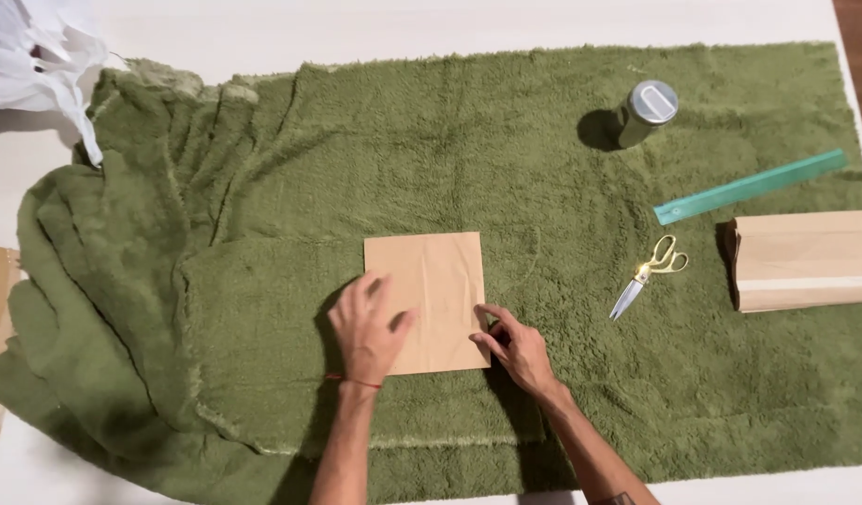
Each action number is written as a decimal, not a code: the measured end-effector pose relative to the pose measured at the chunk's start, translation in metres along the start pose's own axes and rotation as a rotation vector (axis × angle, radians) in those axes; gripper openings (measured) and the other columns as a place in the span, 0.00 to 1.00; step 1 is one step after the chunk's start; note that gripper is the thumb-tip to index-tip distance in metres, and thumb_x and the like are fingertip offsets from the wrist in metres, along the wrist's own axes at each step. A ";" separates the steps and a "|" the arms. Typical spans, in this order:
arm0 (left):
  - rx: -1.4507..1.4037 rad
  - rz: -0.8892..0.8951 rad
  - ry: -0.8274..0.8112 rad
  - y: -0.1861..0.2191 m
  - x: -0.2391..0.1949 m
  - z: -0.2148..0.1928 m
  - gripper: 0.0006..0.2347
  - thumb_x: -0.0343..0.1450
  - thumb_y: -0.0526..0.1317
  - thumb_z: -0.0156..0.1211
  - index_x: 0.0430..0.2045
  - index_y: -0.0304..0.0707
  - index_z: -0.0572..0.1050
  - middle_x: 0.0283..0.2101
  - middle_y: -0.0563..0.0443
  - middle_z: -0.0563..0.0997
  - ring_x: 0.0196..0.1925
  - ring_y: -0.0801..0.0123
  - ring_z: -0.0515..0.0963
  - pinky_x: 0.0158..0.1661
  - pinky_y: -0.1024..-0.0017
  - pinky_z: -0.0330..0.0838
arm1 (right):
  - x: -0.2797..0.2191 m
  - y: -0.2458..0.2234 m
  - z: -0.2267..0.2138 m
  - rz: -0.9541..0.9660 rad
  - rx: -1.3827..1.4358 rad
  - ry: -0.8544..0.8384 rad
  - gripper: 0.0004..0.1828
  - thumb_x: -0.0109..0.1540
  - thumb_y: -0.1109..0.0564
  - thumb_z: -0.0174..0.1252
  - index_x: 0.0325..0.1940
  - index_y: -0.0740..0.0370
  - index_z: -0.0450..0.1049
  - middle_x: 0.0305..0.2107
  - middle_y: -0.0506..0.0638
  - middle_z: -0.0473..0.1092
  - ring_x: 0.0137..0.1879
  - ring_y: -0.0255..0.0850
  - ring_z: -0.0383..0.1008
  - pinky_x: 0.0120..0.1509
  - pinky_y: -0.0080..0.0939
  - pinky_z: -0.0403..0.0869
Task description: Measuring a piece of green fabric with a tape measure and cutting it with scissors according to a paper template.
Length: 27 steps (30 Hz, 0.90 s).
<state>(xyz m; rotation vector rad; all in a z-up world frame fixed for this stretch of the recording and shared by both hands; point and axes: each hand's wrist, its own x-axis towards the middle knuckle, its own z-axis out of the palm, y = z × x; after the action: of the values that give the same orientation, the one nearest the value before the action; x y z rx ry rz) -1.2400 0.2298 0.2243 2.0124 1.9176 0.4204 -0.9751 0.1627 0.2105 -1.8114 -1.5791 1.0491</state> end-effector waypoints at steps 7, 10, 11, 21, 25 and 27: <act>0.146 0.502 0.011 0.058 0.023 0.020 0.38 0.66 0.74 0.43 0.68 0.56 0.65 0.76 0.42 0.52 0.77 0.46 0.48 0.67 0.27 0.31 | -0.004 -0.013 -0.007 -0.016 -0.019 0.020 0.31 0.57 0.43 0.68 0.62 0.51 0.73 0.27 0.51 0.79 0.31 0.41 0.80 0.36 0.41 0.78; 0.184 0.506 -0.009 0.064 0.031 0.024 0.40 0.67 0.76 0.40 0.71 0.56 0.62 0.77 0.42 0.51 0.79 0.45 0.45 0.68 0.26 0.28 | -0.007 -0.013 -0.014 -0.004 -0.009 0.018 0.31 0.56 0.43 0.69 0.62 0.51 0.73 0.26 0.51 0.78 0.28 0.41 0.78 0.35 0.42 0.77; 0.216 0.502 -0.030 0.064 0.032 0.025 0.40 0.66 0.75 0.42 0.70 0.55 0.62 0.77 0.42 0.51 0.79 0.45 0.45 0.67 0.25 0.29 | -0.010 -0.014 -0.017 -0.024 -0.008 0.030 0.31 0.56 0.44 0.69 0.62 0.51 0.73 0.26 0.50 0.77 0.28 0.41 0.77 0.34 0.42 0.76; 0.231 0.503 -0.049 0.065 0.033 0.026 0.40 0.66 0.74 0.46 0.69 0.53 0.64 0.77 0.41 0.50 0.79 0.44 0.44 0.66 0.24 0.28 | -0.039 0.018 -0.030 -0.016 -0.022 0.016 0.28 0.58 0.47 0.68 0.61 0.54 0.72 0.26 0.53 0.75 0.29 0.45 0.76 0.35 0.45 0.76; 0.223 0.517 -0.049 0.065 0.031 0.027 0.41 0.65 0.74 0.47 0.70 0.52 0.63 0.77 0.40 0.50 0.79 0.43 0.43 0.66 0.24 0.28 | -0.043 0.022 -0.025 0.033 -0.022 -0.003 0.28 0.58 0.46 0.68 0.60 0.54 0.72 0.26 0.53 0.76 0.29 0.45 0.77 0.36 0.45 0.76; 0.222 0.519 -0.041 0.067 0.031 0.027 0.41 0.65 0.74 0.49 0.71 0.52 0.63 0.77 0.41 0.50 0.79 0.44 0.43 0.66 0.24 0.28 | -0.043 0.022 -0.023 -0.201 0.022 0.109 0.27 0.61 0.47 0.67 0.61 0.57 0.71 0.37 0.57 0.78 0.38 0.46 0.80 0.40 0.45 0.78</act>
<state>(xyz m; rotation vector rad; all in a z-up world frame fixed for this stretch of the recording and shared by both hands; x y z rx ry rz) -1.1662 0.2576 0.2287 2.6431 1.4510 0.2901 -0.9445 0.1192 0.2158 -1.6278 -1.6376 0.8583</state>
